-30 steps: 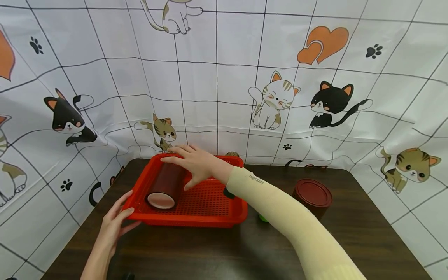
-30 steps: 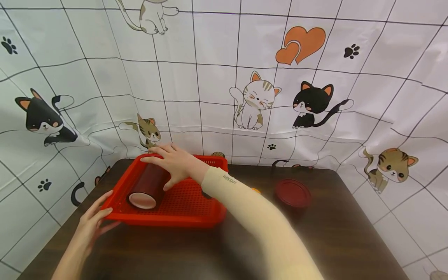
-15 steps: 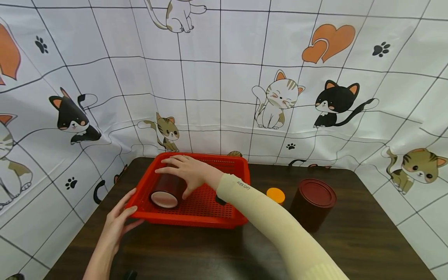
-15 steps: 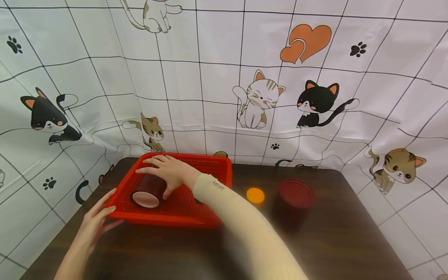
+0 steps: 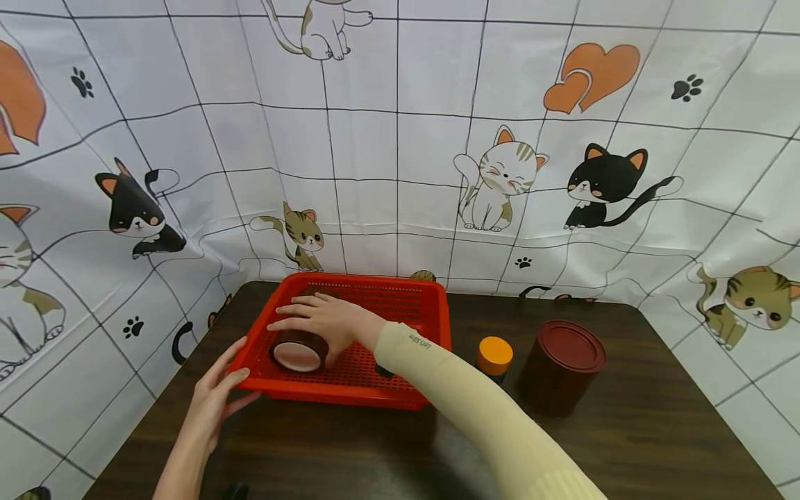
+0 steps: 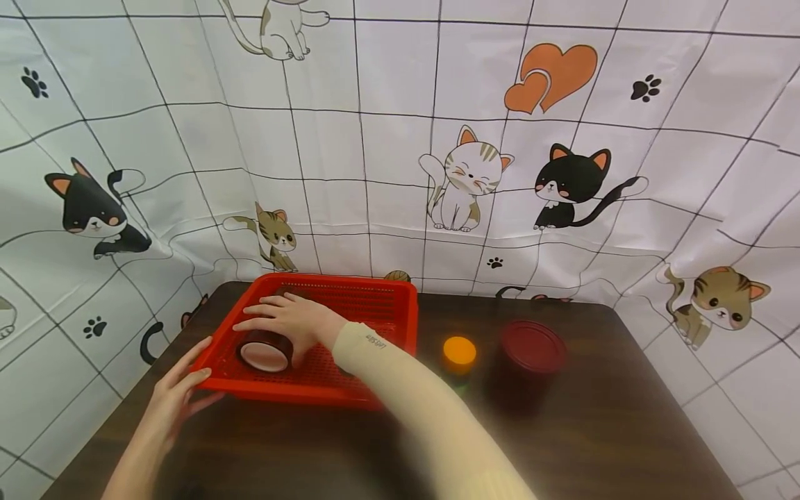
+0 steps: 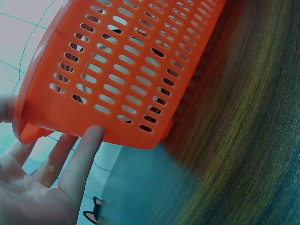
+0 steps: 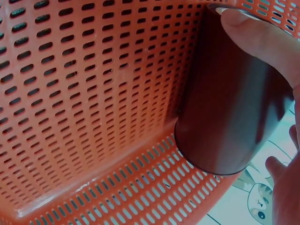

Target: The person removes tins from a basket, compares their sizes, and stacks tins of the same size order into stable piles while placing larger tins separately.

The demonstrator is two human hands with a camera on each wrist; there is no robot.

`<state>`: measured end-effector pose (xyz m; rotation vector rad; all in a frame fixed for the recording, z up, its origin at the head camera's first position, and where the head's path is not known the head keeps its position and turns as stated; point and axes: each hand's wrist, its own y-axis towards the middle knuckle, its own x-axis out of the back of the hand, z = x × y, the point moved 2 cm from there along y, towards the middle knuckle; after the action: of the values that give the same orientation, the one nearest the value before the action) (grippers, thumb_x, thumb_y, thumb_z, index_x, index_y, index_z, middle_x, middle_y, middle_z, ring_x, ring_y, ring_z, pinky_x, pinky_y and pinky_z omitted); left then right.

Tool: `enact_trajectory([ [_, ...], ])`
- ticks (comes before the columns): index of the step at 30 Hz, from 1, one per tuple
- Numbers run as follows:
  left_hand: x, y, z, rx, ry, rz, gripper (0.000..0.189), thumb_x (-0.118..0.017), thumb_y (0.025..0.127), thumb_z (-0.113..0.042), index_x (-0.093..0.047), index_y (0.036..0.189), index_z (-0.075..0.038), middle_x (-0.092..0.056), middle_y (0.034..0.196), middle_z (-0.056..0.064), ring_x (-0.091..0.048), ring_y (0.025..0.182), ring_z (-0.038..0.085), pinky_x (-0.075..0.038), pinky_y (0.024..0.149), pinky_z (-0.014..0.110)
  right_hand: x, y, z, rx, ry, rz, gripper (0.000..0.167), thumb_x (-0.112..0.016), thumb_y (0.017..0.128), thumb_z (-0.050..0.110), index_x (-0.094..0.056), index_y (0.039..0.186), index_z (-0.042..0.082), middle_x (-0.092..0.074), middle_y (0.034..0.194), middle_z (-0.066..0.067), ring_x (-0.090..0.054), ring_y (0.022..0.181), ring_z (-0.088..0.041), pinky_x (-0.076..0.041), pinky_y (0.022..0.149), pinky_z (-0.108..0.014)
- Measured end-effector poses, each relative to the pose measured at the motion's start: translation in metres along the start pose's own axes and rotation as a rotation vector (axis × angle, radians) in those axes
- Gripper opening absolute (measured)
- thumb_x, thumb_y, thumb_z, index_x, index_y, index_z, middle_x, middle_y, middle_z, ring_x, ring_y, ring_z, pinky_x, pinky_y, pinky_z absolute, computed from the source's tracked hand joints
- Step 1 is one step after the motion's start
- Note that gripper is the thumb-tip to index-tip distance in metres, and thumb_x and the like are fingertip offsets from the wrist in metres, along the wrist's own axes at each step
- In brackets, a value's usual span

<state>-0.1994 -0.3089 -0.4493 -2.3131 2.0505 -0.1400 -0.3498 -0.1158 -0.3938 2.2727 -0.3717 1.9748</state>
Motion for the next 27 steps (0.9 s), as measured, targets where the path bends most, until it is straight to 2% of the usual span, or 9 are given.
enact_trajectory([
  [10, 0.0, 0.0, 0.0, -0.003, -0.009, 0.001, 0.061, -0.052, 0.103, -0.032, -0.025, 0.157, -0.028, -0.05, 0.122, -0.02, -0.062, 0.103, -0.004, -0.06, 0.081, 0.028, -0.009, 0.007, 0.007, -0.027, -0.058, 0.071, 0.117, -0.084, 0.07, 0.052, -0.006, 0.158, 0.041, -0.012, 0.167, 0.011, -0.01, 0.156, -0.018, -0.015, 0.127, -0.049],
  [20, -0.001, 0.0, 0.0, -0.01, 0.004, 0.0, 0.061, -0.052, 0.103, -0.033, -0.024, 0.158, -0.03, -0.047, 0.126, -0.018, -0.061, 0.104, -0.006, -0.06, 0.082, 0.028, -0.013, 0.006, 0.009, -0.051, -0.15, 0.047, 0.113, -0.083, 0.07, 0.055, -0.009, 0.155, 0.048, -0.021, 0.162, 0.011, -0.019, 0.148, -0.02, -0.022, 0.124, -0.05],
  [27, -0.001, -0.001, 0.001, -0.012, 0.001, -0.001, 0.06, -0.051, 0.103, -0.031, -0.024, 0.158, -0.03, -0.044, 0.13, -0.015, -0.06, 0.105, -0.006, -0.06, 0.082, 0.026, -0.012, 0.005, 0.012, -0.042, -0.162, 0.054, 0.106, -0.083, 0.07, 0.053, -0.019, 0.154, 0.041, -0.025, 0.16, 0.006, -0.02, 0.148, -0.021, -0.023, 0.123, -0.055],
])
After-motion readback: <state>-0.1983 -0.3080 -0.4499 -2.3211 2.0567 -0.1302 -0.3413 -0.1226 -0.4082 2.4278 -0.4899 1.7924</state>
